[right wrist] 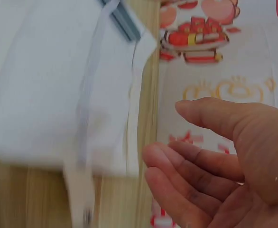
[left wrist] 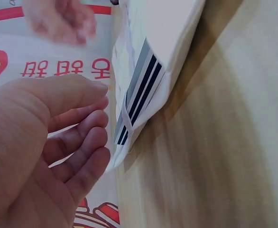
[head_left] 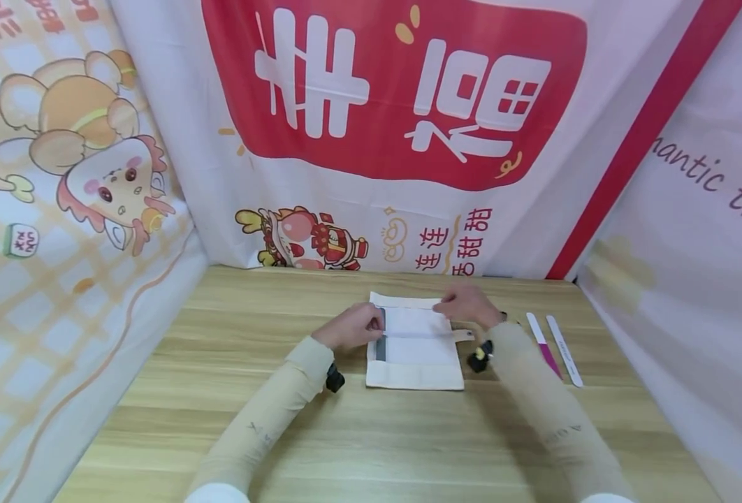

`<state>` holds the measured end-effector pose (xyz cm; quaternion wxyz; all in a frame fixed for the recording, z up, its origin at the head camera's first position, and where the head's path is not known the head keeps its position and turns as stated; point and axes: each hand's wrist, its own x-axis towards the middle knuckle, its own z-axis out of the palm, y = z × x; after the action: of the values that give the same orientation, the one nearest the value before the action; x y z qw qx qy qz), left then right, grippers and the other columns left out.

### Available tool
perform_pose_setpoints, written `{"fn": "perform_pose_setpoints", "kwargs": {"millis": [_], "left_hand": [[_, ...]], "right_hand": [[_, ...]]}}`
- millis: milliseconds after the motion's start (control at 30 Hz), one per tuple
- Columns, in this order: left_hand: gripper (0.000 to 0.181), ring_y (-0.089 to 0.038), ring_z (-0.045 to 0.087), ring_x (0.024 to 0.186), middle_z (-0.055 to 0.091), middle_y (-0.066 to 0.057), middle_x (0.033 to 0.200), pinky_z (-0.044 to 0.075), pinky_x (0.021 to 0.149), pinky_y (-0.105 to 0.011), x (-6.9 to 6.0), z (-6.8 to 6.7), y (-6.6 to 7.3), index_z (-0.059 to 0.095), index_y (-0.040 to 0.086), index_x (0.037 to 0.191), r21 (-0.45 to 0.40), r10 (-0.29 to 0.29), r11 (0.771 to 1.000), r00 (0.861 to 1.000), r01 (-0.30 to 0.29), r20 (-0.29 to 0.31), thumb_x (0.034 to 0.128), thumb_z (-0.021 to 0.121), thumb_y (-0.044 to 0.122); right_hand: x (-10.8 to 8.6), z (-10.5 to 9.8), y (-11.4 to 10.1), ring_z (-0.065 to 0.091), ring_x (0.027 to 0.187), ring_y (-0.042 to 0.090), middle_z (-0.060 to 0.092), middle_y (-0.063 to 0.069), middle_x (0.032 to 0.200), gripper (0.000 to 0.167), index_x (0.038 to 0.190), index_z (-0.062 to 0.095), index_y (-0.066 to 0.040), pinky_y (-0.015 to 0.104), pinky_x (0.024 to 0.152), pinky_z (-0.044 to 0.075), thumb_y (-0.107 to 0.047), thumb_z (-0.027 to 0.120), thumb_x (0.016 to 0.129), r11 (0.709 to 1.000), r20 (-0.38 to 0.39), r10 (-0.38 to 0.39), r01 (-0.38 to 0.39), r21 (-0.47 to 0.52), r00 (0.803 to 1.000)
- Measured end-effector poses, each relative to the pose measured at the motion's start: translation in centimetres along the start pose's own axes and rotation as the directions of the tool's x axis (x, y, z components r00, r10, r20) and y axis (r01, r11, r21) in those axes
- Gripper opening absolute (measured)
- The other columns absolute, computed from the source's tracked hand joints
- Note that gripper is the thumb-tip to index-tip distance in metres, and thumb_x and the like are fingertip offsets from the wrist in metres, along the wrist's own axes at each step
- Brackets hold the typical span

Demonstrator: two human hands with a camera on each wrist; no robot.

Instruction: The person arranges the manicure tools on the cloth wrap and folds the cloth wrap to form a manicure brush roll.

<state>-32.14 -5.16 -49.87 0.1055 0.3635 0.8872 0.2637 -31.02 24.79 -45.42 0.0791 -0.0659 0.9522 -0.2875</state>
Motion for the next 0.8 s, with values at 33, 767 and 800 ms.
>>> {"fn": "perform_pose_setpoints", "kwargs": {"millis": [33,767,800], "left_hand": [[0.007,-0.013,0.058,0.083,0.069,0.0,0.092,0.051,0.076,-0.026,0.3,0.0,0.0,0.075,0.009,0.1,0.012,0.007,1.0,1.0,-0.007,-0.009,0.0997,0.069,0.01],[0.008,-0.014,0.058,0.084,0.07,-0.004,0.091,0.053,0.083,-0.03,2.9,1.7,-0.4,0.077,0.005,0.097,0.12,0.057,0.991,0.998,-0.055,-0.009,0.0976,0.069,0.005],[0.008,-0.014,0.059,0.085,0.071,-0.004,0.091,0.053,0.084,-0.031,3.0,1.7,-0.3,0.077,0.005,0.097,0.124,0.06,0.991,0.998,-0.058,-0.009,0.0974,0.069,0.005]], "right_hand": [[-0.8,-0.9,1.2,0.071,0.091,0.03,0.077,0.015,0.099,0.028,0.103,0.075,-0.002,0.044,0.084,0.058,-0.029,0.076,0.095,0.999,-0.023,-0.025,0.025,-0.026,0.999],[-7.9,-6.1,18.1,0.066,0.086,0.03,0.075,0.024,0.101,0.029,0.105,0.075,0.009,0.039,0.072,0.056,-0.017,0.077,0.092,0.971,-0.147,0.189,-0.208,-0.121,0.971],[-8.0,-6.0,18.0,0.065,0.083,0.028,0.075,0.022,0.098,0.027,0.103,0.076,0.008,0.037,0.069,0.054,-0.016,0.077,0.091,0.97,-0.148,0.192,-0.21,-0.12,0.97]]}}
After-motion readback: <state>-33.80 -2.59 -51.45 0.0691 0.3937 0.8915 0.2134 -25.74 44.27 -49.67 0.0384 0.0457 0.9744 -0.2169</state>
